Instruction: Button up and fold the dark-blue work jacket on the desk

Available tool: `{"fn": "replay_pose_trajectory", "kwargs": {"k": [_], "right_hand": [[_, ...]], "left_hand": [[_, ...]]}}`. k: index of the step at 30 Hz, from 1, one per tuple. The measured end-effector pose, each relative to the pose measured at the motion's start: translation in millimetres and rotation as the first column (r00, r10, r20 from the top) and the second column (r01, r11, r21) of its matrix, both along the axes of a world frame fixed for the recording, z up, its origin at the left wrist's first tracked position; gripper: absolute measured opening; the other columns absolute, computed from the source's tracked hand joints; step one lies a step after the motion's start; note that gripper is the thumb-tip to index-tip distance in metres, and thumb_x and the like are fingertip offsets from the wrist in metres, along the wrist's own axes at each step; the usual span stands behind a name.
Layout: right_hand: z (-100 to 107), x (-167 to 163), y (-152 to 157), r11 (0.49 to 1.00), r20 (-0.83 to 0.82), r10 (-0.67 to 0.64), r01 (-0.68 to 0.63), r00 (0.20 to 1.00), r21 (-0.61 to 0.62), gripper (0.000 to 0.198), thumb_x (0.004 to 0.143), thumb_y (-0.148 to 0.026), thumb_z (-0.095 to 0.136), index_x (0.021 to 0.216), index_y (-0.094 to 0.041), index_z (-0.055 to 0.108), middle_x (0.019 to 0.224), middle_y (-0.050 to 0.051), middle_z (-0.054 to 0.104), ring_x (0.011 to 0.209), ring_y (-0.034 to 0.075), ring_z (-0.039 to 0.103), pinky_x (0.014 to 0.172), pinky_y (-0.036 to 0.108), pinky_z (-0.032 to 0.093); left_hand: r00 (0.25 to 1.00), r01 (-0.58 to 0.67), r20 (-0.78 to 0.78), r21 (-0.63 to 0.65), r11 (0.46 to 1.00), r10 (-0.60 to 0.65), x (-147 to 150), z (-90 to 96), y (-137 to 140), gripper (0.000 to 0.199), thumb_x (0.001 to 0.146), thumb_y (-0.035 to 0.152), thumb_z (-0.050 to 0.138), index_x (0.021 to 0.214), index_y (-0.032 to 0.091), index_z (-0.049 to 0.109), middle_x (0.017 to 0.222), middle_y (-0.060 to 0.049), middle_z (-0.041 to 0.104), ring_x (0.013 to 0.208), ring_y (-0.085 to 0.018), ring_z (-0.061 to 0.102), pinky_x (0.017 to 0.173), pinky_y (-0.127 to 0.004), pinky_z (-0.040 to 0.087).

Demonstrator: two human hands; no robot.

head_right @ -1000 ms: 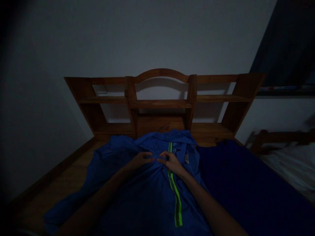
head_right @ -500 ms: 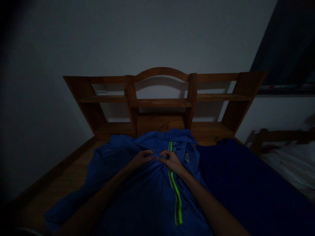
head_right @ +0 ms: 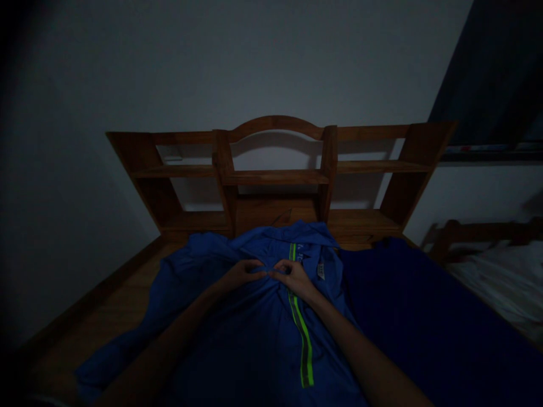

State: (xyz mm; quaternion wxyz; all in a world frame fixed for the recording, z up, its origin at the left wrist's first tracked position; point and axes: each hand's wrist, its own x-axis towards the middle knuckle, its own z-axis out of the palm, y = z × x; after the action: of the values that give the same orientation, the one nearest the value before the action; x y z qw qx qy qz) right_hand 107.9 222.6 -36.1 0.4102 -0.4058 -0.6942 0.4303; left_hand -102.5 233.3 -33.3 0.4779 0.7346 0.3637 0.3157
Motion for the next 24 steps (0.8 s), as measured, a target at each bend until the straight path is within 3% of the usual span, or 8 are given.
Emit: {"fn": "replay_pose_trajectory", "kwargs": {"k": [6, 16, 21, 24], "right_hand": [[-3.9, 0.4, 1.3, 1.0, -0.019, 0.006, -0.005, 1.0, 0.023, 0.027, 0.071, -0.036, 0.065, 0.08, -0.011, 0.062, 0.073, 0.002, 0.054, 0.069, 0.011, 0.049, 0.063, 0.022, 0.036], [-4.1, -0.5, 1.6, 1.0, 0.017, 0.001, -0.001, 1.0, 0.026, 0.034, 0.07, -0.042, 0.066, 0.082, -0.01, 0.062, 0.08, 0.004, 0.06, 0.074, 0.013, 0.054, 0.069, 0.023, 0.04], [0.3, -0.9, -2.1, 0.999, 0.031, -0.006, 0.005, 1.0, 0.035, 0.031, 0.069, -0.038, 0.067, 0.082, -0.011, 0.062, 0.08, 0.003, 0.059, 0.075, 0.013, 0.053, 0.07, 0.023, 0.039], [0.0, -0.8, -2.3, 1.0, 0.013, 0.012, -0.012, 1.0, 0.024, 0.03, 0.069, -0.037, 0.067, 0.083, -0.011, 0.062, 0.08, 0.003, 0.059, 0.076, 0.013, 0.054, 0.072, 0.024, 0.04]], "left_hand": [[1.0, 0.006, 0.029, -0.013, 1.0, -0.006, 0.7, 0.3, -2.5, 0.038, 0.076, 0.041, 0.06, 0.098, 0.01, 0.06, 0.098, -0.006, 0.061, 0.091, -0.017, 0.056, 0.081, -0.025, 0.044], [0.989, -0.114, -0.055, 0.307, 0.945, 0.137, 7.8, -2.5, -2.6, 0.021, 0.075, 0.025, 0.057, 0.091, 0.013, 0.062, 0.089, 0.0, 0.062, 0.085, -0.012, 0.056, 0.08, -0.021, 0.041], [0.98, -0.148, -0.067, 0.375, 0.915, 0.186, 10.8, -7.3, -3.6, 0.019, 0.076, 0.025, 0.055, 0.09, 0.013, 0.061, 0.085, 0.0, 0.061, 0.081, -0.012, 0.055, 0.078, -0.021, 0.041], [0.988, -0.115, -0.055, 0.38, 0.918, 0.147, 9.9, -5.4, -4.6, 0.018, 0.076, 0.023, 0.055, 0.091, 0.013, 0.059, 0.087, 0.0, 0.06, 0.084, -0.012, 0.054, 0.079, -0.021, 0.04]]}}
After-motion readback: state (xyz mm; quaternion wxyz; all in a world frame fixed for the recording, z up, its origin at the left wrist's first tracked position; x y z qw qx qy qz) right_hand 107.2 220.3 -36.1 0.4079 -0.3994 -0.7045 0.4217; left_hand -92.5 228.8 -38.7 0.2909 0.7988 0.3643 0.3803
